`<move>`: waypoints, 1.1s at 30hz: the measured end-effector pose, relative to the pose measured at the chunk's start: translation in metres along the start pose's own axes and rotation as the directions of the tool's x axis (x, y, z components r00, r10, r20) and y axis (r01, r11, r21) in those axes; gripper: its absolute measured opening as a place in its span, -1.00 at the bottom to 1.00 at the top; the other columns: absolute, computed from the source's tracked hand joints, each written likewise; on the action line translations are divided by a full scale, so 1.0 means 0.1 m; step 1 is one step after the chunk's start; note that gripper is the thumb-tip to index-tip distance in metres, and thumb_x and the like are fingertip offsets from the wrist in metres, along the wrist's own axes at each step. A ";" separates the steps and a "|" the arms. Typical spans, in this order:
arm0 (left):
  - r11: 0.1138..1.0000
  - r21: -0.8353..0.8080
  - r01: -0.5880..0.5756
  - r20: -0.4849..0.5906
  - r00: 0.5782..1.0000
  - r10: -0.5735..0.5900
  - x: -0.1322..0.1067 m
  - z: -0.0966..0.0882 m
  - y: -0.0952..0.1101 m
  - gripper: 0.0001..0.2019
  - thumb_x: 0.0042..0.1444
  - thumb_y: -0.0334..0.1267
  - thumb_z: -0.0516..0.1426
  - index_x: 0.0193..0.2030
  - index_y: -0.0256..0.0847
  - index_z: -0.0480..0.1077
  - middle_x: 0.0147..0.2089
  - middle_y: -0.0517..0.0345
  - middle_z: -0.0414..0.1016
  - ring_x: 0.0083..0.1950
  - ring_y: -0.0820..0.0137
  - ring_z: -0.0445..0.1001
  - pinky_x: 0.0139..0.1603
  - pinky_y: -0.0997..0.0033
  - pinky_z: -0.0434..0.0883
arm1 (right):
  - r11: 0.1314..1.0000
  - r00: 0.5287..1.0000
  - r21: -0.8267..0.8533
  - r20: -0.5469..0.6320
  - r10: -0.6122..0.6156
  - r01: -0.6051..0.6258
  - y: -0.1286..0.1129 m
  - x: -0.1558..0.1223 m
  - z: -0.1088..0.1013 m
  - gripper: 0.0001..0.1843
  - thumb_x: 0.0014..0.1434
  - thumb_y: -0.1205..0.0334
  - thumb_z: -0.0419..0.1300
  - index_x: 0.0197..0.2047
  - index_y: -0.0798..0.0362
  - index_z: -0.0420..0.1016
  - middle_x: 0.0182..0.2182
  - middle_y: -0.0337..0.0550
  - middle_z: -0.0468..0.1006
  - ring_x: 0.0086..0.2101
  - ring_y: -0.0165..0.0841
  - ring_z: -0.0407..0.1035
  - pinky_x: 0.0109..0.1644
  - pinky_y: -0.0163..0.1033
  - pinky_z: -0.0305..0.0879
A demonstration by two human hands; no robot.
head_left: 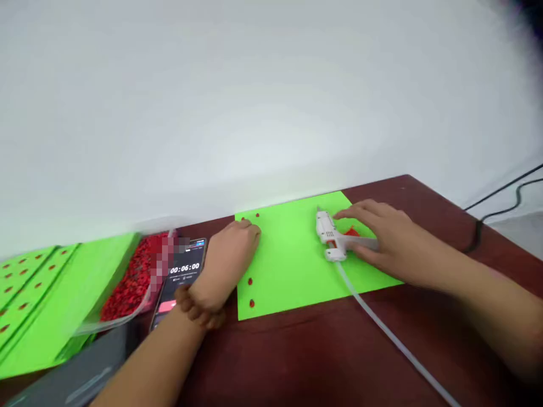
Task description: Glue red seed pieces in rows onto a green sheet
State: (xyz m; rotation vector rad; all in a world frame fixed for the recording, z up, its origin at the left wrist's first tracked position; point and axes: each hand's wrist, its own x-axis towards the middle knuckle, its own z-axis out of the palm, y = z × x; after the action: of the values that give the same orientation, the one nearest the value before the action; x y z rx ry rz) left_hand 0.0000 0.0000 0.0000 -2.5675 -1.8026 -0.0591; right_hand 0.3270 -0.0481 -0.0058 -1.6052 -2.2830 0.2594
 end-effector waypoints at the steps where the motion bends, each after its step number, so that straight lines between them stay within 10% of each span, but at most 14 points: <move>1: 1.000 -0.009 -0.003 0.005 1.000 0.003 -0.01 0.00 -0.01 -0.66 0.43 -0.26 0.01 -0.10 -0.15 0.64 0.04 -0.07 0.67 0.09 0.02 0.60 -0.02 0.06 0.52 | 1.000 1.000 0.000 -0.001 0.001 -0.001 0.00 -0.01 0.00 -0.50 0.34 -0.05 0.14 0.32 -0.27 0.39 0.21 -0.03 0.52 0.16 0.11 0.42 0.13 0.37 0.36; 33: 0.986 -0.165 -0.001 -0.021 1.000 -0.002 -0.08 0.04 -0.03 -0.74 0.35 -0.29 0.08 -0.10 -0.14 0.63 0.01 -0.01 0.70 0.08 0.06 0.61 0.13 0.01 0.52 | 0.999 1.000 -0.030 0.004 -0.026 0.026 0.03 -0.02 0.03 -0.50 0.38 -0.15 0.11 0.31 -0.24 0.43 0.21 0.03 0.52 0.17 0.14 0.42 0.10 0.32 0.38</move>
State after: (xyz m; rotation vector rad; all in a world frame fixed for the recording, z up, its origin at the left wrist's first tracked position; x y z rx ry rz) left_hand -0.0050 -0.0065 -0.0042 -2.6632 -1.8656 -0.2454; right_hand 0.3294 -0.0482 -0.0096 -1.5901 -2.3197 0.2228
